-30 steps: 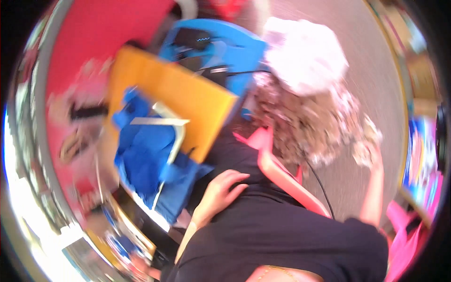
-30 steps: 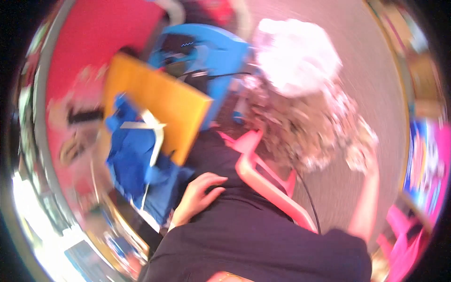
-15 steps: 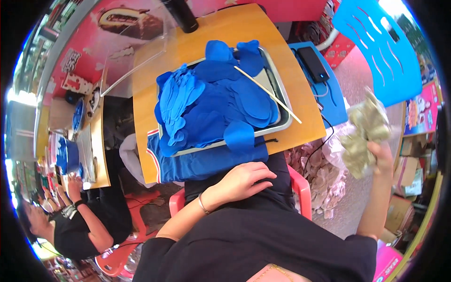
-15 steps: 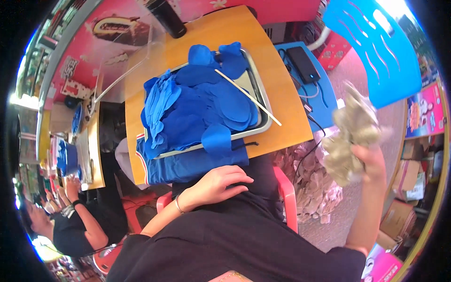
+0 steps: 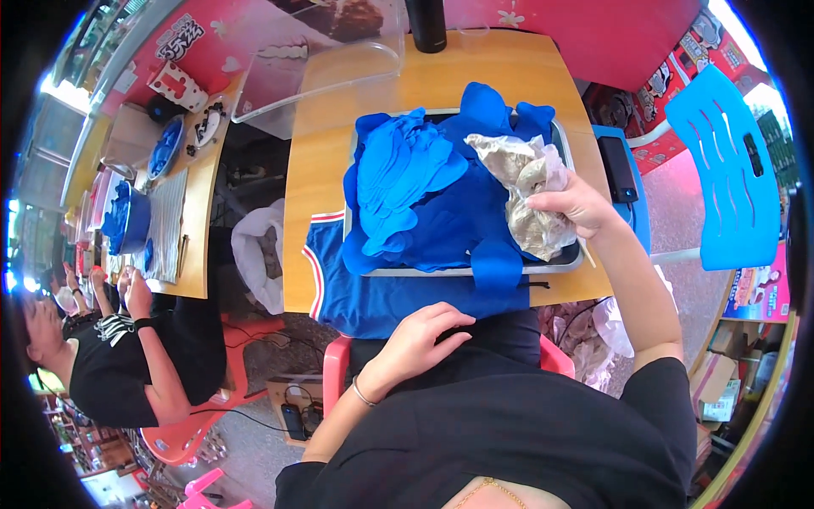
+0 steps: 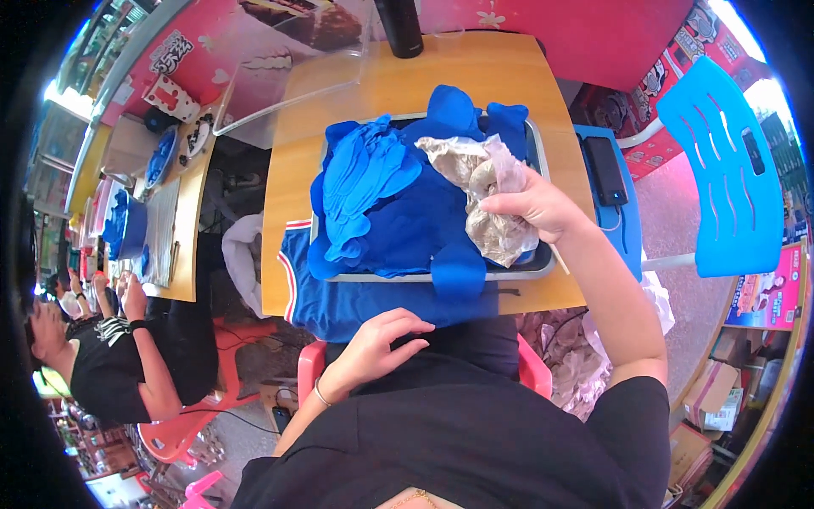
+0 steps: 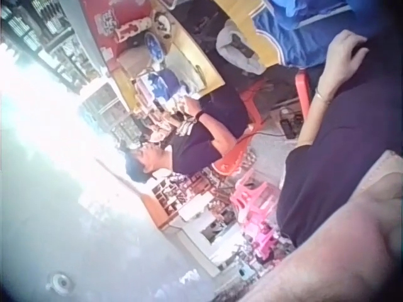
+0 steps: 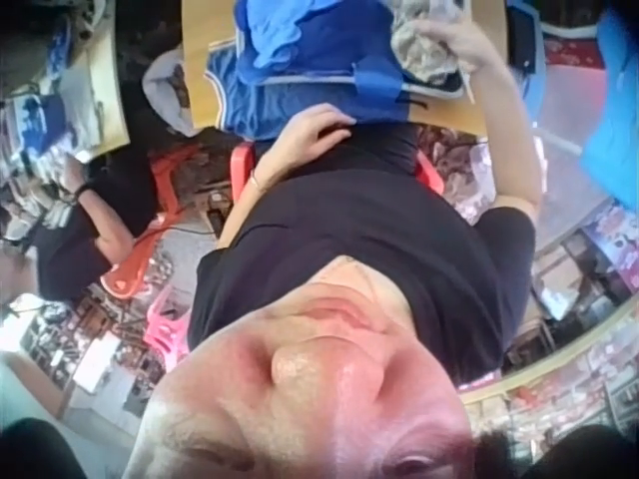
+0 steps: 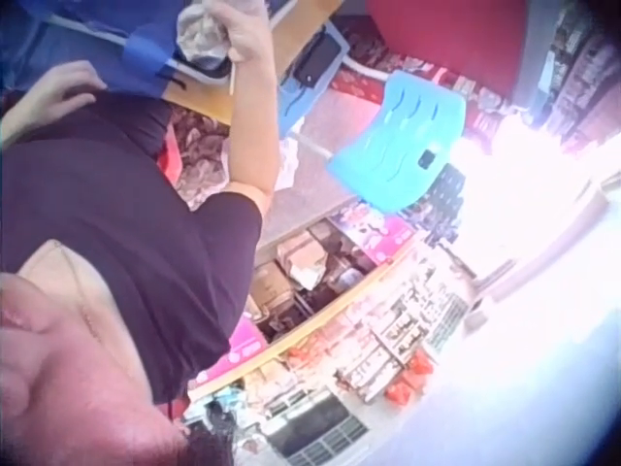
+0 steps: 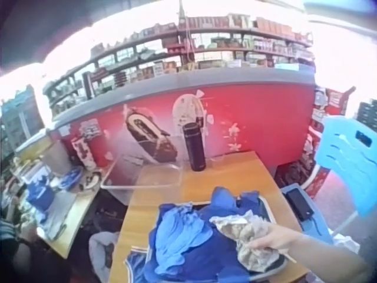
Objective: The recorder is stuffing and assembling blue leather or fabric components at a workshop table.
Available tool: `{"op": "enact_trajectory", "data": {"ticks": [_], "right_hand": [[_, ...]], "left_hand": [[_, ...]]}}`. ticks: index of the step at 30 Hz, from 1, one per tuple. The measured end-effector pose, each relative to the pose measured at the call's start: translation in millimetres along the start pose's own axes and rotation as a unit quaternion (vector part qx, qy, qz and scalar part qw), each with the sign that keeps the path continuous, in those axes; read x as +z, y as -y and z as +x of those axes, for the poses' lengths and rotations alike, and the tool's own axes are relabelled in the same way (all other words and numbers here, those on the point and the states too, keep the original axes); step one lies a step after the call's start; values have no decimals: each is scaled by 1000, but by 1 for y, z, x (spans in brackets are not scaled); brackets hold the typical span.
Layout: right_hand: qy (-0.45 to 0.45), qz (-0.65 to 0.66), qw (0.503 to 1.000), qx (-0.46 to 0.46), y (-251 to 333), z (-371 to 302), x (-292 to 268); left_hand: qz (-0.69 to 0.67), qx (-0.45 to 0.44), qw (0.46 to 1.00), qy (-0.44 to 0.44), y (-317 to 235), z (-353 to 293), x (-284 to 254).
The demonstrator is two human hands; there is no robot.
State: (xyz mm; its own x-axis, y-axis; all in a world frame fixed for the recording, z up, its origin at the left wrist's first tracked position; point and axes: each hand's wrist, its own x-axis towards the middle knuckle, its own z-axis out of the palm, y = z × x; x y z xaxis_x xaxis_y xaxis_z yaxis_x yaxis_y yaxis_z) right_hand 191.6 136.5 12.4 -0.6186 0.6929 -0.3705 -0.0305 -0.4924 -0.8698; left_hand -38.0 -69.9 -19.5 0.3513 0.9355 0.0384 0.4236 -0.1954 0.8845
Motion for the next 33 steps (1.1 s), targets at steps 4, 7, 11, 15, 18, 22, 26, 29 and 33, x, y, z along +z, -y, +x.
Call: {"op": "enact_trajectory", "data": {"ticks": [4, 7, 11, 15, 18, 22, 26, 29, 33], "right_hand": [[-21, -11, 1000, 9, -14, 4, 0], [-53, -72, 995, -51, -16, 2, 10], [-90, -160, 981, -70, -8, -5, 26], [-145, -381, 909, -90, -19, -11, 22], [-175, -474, 853, -130, -22, -17, 30], [-220, -520, 807, -173, -22, -30, 31], [-260, -480, 810, -215, -24, -38, 18], [-264, -398, 859, -186, -24, -49, 8], [-295, -267, 894, -205, -29, -55, 3]], "left_hand": [[6, 5, 1000, 21, 8, 1, -14], [-1, 15, 999, 33, 12, 5, -21], [-15, 19, 999, 42, 15, 10, -20], [-26, 20, 999, 39, 17, 12, -12], [-60, -40, 997, 31, 12, 13, -9], [-61, -57, 996, 29, 13, 18, -3], [-84, -58, 994, 38, 8, 27, 0], [-87, -55, 994, 43, 9, 31, 3], [-111, -82, 989, 51, 10, 35, 8]]}}
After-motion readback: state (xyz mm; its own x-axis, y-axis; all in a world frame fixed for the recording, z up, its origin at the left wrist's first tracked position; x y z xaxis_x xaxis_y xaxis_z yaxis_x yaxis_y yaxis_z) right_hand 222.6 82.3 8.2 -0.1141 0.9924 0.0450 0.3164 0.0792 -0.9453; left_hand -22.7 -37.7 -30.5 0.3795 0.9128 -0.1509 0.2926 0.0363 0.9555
